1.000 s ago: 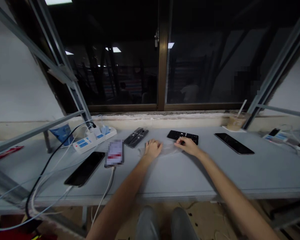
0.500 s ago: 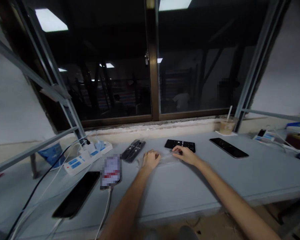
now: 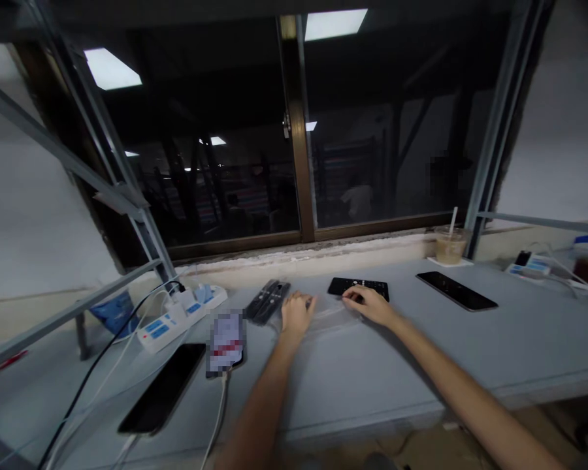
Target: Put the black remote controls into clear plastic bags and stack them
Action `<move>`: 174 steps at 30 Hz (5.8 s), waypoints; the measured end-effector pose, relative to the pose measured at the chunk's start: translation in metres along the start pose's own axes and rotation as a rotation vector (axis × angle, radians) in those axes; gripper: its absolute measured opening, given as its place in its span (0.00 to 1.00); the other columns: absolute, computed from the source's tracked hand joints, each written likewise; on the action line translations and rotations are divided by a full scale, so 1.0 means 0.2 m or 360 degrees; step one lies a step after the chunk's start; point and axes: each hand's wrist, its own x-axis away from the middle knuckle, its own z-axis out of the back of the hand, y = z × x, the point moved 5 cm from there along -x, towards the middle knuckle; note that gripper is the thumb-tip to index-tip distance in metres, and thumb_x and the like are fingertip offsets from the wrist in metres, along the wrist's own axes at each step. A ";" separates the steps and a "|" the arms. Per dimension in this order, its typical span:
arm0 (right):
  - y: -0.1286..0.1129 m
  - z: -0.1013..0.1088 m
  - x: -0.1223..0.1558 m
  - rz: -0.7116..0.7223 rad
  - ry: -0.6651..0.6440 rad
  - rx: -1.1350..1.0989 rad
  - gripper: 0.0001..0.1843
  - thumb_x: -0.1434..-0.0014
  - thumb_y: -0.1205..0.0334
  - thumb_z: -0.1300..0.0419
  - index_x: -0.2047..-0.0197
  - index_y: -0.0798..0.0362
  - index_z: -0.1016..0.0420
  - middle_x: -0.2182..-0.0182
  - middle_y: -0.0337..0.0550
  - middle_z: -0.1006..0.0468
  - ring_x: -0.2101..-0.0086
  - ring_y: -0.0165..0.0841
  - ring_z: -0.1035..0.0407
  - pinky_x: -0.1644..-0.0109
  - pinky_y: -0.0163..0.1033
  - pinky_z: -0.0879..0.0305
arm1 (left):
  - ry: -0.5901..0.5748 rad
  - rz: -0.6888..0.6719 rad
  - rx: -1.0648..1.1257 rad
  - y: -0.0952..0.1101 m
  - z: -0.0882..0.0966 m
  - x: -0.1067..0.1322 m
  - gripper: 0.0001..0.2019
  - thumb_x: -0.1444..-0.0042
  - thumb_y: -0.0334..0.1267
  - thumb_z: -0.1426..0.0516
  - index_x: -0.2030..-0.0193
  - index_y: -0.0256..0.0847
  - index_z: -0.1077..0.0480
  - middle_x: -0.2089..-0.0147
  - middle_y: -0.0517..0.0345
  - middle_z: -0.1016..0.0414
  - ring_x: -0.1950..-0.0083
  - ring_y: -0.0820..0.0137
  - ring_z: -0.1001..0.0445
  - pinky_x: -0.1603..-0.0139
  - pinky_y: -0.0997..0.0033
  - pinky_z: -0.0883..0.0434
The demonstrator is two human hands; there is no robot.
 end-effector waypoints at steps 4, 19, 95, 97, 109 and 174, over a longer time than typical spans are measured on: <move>0.02 0.03 -0.01 -0.0036 0.0173 -0.0007 0.14 0.44 0.54 0.50 0.63 0.50 0.25 0.63 0.44 0.24 0.63 0.33 0.31 0.63 0.36 0.37 | 0.0077 0.0009 0.0000 -0.01 0.01 0.01 0.19 0.37 0.41 0.59 0.61 0.41 0.27 0.61 0.54 0.28 0.56 0.70 0.31 0.54 0.73 0.37; 0.01 0.04 0.00 -0.0081 0.0188 0.0178 0.14 0.43 0.58 0.50 0.69 0.49 0.23 0.63 0.42 0.23 0.63 0.34 0.30 0.59 0.38 0.36 | -0.0227 -0.0065 0.0183 0.04 -0.09 0.05 0.13 0.41 0.39 0.53 0.61 0.47 0.27 0.61 0.59 0.28 0.59 0.73 0.30 0.58 0.76 0.37; 0.02 0.05 0.01 -0.0416 0.0420 -0.0727 0.21 0.50 0.45 0.46 0.66 0.55 0.25 0.66 0.47 0.22 0.83 0.28 0.34 0.79 0.34 0.39 | 0.0127 0.0114 0.0132 -0.09 0.02 0.04 0.17 0.55 0.36 0.44 0.56 0.42 0.39 0.57 0.56 0.31 0.51 0.63 0.34 0.52 0.63 0.43; 0.02 0.04 0.01 -0.0408 0.0359 -0.0714 0.21 0.49 0.46 0.48 0.66 0.54 0.26 0.66 0.46 0.23 0.82 0.28 0.33 0.79 0.33 0.40 | 0.0064 0.0077 0.0099 -0.09 0.01 0.03 0.15 0.54 0.37 0.43 0.58 0.42 0.38 0.58 0.57 0.30 0.52 0.63 0.33 0.53 0.63 0.43; 0.01 0.04 0.00 -0.0384 0.0406 -0.0760 0.17 0.50 0.48 0.46 0.72 0.55 0.28 0.72 0.44 0.25 0.83 0.27 0.35 0.81 0.32 0.43 | 0.0039 -0.0062 -0.0065 -0.07 0.00 0.03 0.15 0.50 0.44 0.42 0.55 0.44 0.33 0.56 0.55 0.31 0.52 0.63 0.35 0.53 0.64 0.43; -0.06 0.00 0.02 -0.0519 -0.0257 -0.1155 0.19 0.55 0.48 0.39 0.68 0.56 0.22 0.72 0.45 0.24 0.71 0.29 0.31 0.79 0.27 0.42 | 0.0127 -0.0315 0.0085 0.07 0.09 0.05 0.19 0.54 0.40 0.38 0.54 0.46 0.34 0.56 0.58 0.28 0.53 0.62 0.36 0.55 0.64 0.44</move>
